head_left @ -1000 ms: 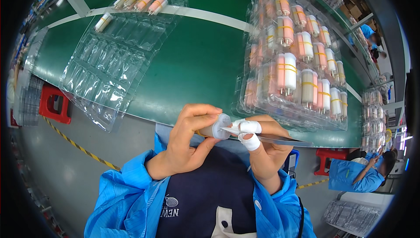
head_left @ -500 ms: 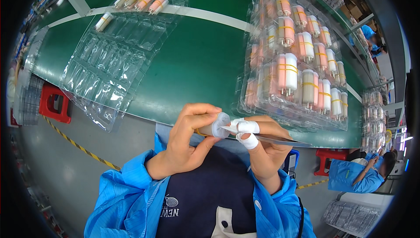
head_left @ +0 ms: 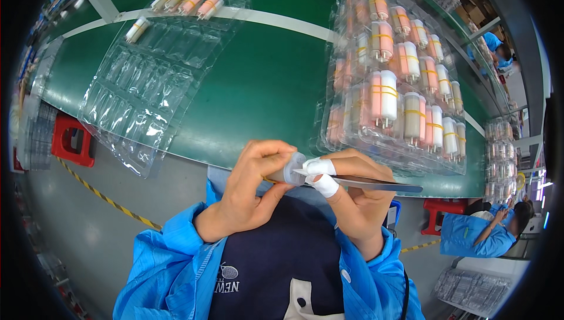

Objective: The person uses tweezers to insert small white components into cylindrical pink and white objects. They handle the items one at a time, placing the finished units into a clear plastic tray on the assembly line.

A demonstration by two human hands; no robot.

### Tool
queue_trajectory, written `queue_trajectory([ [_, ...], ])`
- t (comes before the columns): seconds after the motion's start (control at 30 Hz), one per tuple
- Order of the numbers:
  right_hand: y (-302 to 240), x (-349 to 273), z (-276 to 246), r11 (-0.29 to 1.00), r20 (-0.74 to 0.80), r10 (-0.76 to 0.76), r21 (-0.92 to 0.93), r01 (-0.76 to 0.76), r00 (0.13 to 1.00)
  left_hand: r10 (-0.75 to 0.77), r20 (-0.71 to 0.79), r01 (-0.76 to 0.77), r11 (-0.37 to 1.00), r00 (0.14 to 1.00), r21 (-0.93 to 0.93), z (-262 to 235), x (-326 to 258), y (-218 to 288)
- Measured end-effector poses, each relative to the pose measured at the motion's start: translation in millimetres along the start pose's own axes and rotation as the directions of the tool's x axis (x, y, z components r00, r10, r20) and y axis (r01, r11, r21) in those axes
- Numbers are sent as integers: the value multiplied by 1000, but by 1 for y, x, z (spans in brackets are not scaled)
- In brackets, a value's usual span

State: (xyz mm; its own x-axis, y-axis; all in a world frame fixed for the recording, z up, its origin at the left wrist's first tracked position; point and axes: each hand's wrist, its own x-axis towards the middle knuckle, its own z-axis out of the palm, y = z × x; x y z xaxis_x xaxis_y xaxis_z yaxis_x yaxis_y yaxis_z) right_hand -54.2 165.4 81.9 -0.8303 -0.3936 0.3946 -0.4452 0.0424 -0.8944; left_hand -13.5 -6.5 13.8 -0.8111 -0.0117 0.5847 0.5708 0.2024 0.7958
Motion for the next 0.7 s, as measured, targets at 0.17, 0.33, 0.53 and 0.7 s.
queue_trajectory([
  [0.17,-12,9,-6,997,112,41,-69,-33,993,65,74,-69,996,995,52,-2,1,-1],
  [0.33,-17,12,-9,989,174,107,-123,-86,979,140,149,-156,982,979,103,-6,4,-3],
  [0.53,-8,1,2,941,-53,149,314,-125,987,-54,81,76,953,995,-295,-8,0,2],
  [0.7,-7,-2,1,974,-85,61,222,-41,995,-115,120,155,901,986,-406,-8,3,7],
])
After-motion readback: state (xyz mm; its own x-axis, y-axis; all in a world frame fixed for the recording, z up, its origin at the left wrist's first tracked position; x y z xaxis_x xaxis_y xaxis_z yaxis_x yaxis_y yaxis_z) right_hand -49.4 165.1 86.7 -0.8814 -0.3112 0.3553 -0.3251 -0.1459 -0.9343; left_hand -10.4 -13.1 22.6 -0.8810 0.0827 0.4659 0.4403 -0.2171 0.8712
